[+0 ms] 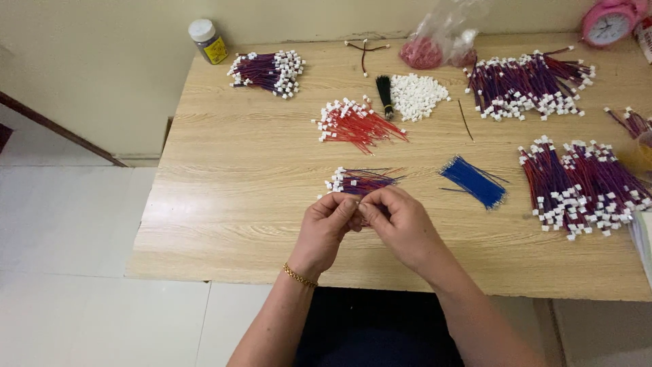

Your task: Inserting individual blue wires into white connectors on pre-assembled wire bundles

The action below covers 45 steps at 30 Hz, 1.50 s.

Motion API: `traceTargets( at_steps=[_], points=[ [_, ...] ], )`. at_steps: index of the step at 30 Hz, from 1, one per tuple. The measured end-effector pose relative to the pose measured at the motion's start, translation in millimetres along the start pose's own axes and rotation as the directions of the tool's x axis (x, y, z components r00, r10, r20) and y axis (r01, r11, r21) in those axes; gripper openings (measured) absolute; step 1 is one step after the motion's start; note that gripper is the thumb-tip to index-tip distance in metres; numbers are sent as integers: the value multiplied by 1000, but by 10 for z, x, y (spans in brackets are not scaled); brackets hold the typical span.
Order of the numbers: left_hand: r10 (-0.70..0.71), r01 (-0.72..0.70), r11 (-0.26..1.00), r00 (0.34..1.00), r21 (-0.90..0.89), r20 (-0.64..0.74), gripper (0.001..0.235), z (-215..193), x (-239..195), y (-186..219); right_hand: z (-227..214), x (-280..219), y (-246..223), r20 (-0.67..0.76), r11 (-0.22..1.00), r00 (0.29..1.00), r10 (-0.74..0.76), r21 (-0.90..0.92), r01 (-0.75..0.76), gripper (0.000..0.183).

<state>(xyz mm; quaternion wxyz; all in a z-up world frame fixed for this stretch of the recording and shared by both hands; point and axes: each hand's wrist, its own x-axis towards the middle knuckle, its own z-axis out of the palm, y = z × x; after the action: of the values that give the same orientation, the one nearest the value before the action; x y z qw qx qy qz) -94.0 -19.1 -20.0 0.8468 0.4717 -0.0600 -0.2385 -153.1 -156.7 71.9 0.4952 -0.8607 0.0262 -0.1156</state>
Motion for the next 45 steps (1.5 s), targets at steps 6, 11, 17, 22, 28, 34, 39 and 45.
traceTargets(
  at_steps=[6,11,17,22,28,34,39,45],
  points=[
    [-26,27,1000,999,15,-23,16,75,21,61,93,-54,149,-76,988,996,44,153,-32,6],
    [-46,47,999,998,23,-33,13,167,38,76,46,19,197,-90,987,996,23,160,-8,5],
    [-21,32,988,997,154,-76,12,74,129,-3,-95,129,404,2,995,999,-41,89,40,8],
    [96,-24,897,985,441,-142,13,-30,256,28,-510,123,1081,-89,951,985,145,-261,-164,29],
    [327,-44,476,936,878,-130,15,-152,382,-14,-708,-2,1693,-246,550,964,101,-794,-260,21],
    [465,-94,367,880,925,-95,23,-518,818,44,-605,-15,2146,-235,443,951,202,-844,-303,25],
    [505,-43,144,862,989,-36,22,-728,1410,32,-557,-31,2153,-260,406,943,205,-854,-324,23],
    [404,-1,-65,915,998,27,20,-834,1915,-43,-647,167,1557,-270,817,960,72,-537,-213,7]
  ],
)
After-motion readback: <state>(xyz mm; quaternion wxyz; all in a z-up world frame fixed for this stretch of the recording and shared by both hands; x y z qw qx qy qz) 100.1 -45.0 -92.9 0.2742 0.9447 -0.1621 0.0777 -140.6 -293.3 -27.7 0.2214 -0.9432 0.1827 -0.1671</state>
